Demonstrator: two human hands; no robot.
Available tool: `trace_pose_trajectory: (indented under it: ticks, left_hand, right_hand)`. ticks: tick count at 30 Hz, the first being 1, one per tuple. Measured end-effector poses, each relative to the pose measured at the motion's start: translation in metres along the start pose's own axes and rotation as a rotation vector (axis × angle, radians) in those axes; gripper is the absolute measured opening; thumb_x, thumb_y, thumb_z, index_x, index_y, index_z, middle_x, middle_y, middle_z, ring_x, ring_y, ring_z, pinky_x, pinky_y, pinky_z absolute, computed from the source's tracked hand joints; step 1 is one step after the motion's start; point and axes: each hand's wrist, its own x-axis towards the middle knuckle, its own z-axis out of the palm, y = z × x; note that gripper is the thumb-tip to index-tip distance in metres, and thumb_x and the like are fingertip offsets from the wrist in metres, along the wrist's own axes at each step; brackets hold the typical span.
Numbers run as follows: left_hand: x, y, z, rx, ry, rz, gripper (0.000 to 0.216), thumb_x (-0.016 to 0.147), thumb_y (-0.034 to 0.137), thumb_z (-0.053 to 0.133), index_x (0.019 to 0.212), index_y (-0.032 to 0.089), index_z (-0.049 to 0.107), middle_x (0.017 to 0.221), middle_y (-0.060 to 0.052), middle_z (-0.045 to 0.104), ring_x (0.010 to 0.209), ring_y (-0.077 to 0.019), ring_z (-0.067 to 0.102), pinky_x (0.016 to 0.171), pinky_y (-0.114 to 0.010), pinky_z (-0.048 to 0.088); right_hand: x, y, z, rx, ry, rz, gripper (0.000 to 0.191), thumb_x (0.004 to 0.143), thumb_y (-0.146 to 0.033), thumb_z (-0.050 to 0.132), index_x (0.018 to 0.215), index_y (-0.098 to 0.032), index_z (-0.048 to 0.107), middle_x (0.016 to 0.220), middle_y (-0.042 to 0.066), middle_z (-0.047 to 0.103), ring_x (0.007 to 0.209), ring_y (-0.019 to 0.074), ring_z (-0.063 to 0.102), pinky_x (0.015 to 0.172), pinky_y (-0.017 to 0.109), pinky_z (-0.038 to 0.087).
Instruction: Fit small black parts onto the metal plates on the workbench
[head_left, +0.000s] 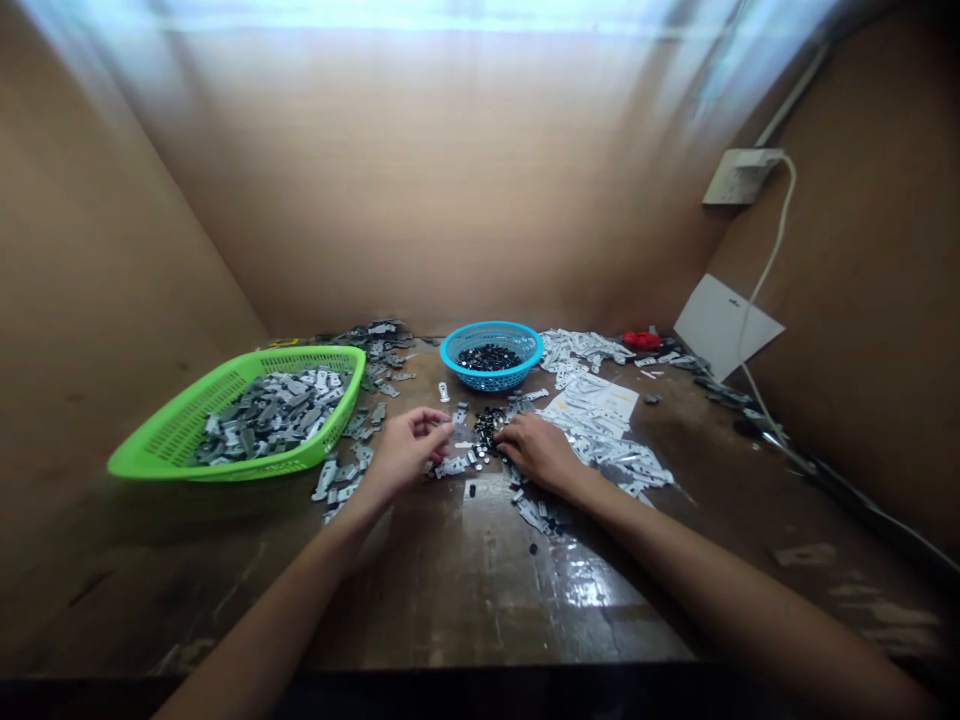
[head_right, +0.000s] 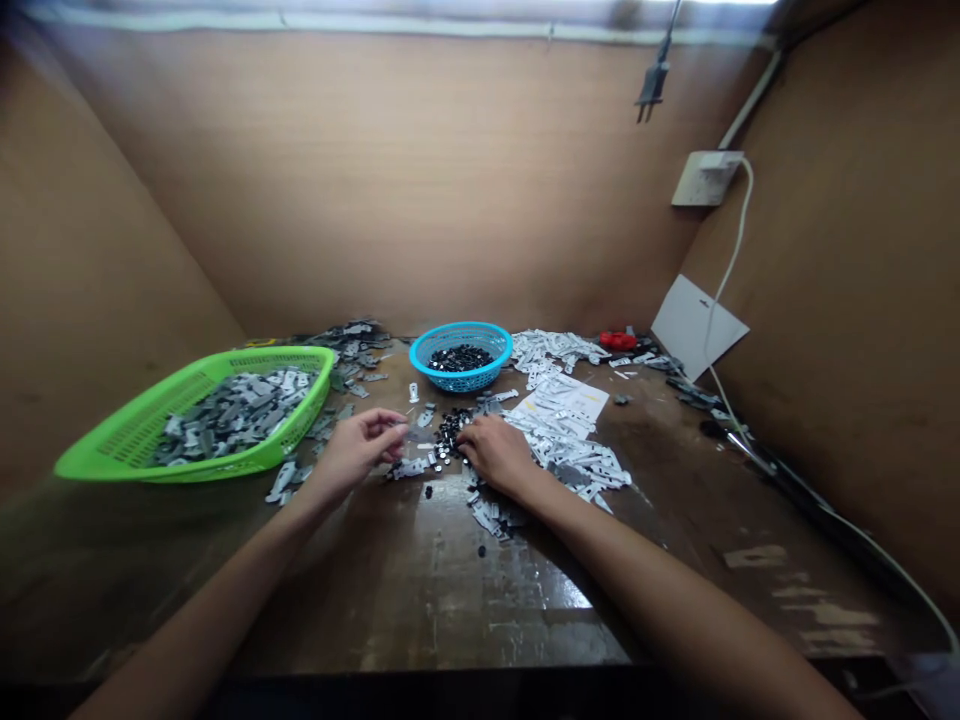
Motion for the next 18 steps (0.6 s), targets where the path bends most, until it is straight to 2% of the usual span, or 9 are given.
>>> trace_pose_trajectory:
  ticks: [3,7,9,12,14,18]
  left_hand:
    - [-0.009,-0.006,0.015,-0.266,-0.271,-0.211,0.035,0.070,0.038,0.063,0.092,0.015,0.050,0.074,-0.006,0.064,0.066,-0.0151,0.063,0.058,-0.023,0.046]
    - [-0.018,-0.011,0.024,-0.334,-0.574,-0.358,0.039,0.064,0.037,0.070,0.089,0.014,0.050,0.078,-0.010,0.066,0.072,-0.0181,0.065,0.060,-0.024,0.048]
    - [-0.017,-0.016,0.026,-0.313,-0.556,-0.363,0.042,0.063,0.039,0.070,0.090,0.014,0.051,0.078,-0.011,0.066,0.071,-0.0180,0.065,0.060,-0.024,0.048]
    - [-0.010,-0.025,0.025,-0.305,-0.356,-0.339,0.041,0.066,0.041,0.069,0.092,0.013,0.053,0.084,-0.012,0.067,0.073,-0.0164,0.065,0.061,-0.021,0.048]
    - [-0.006,-0.030,0.022,-0.312,-0.278,-0.336,0.041,0.066,0.041,0.068,0.092,0.012,0.053,0.085,-0.012,0.066,0.072,-0.0157,0.065,0.061,-0.021,0.048]
    - [-0.007,-0.027,0.021,-0.316,-0.307,-0.334,0.041,0.064,0.041,0.070,0.090,0.012,0.055,0.079,-0.011,0.066,0.066,-0.0133,0.064,0.058,-0.019,0.048]
  right_hand:
    - [0.000,0.001,0.000,-0.038,-0.022,0.017,0.013,0.082,-0.023,0.052,0.089,-0.024,0.063,0.085,0.004,0.058,0.086,0.0175,0.049,0.071,0.026,0.036]
    - [-0.001,0.003,0.000,-0.039,-0.014,-0.010,0.012,0.083,-0.022,0.050,0.089,-0.022,0.060,0.087,0.005,0.057,0.087,0.0174,0.048,0.073,0.026,0.035]
    - [-0.001,0.004,0.001,-0.017,0.007,-0.015,0.013,0.083,-0.021,0.049,0.091,-0.020,0.059,0.088,0.005,0.058,0.087,0.0174,0.048,0.074,0.027,0.036]
    - [-0.001,0.006,-0.001,0.065,0.040,-0.001,0.015,0.084,-0.019,0.048,0.095,-0.020,0.058,0.088,0.005,0.060,0.086,0.0169,0.050,0.074,0.027,0.038]
    - [-0.002,0.008,-0.004,0.117,0.056,-0.010,0.017,0.083,-0.017,0.048,0.095,-0.019,0.060,0.088,0.005,0.061,0.085,0.0168,0.052,0.075,0.028,0.039]
    - [-0.005,0.011,-0.013,0.191,0.088,-0.019,0.020,0.082,-0.016,0.048,0.094,-0.019,0.064,0.090,0.007,0.062,0.086,0.0177,0.054,0.078,0.030,0.040]
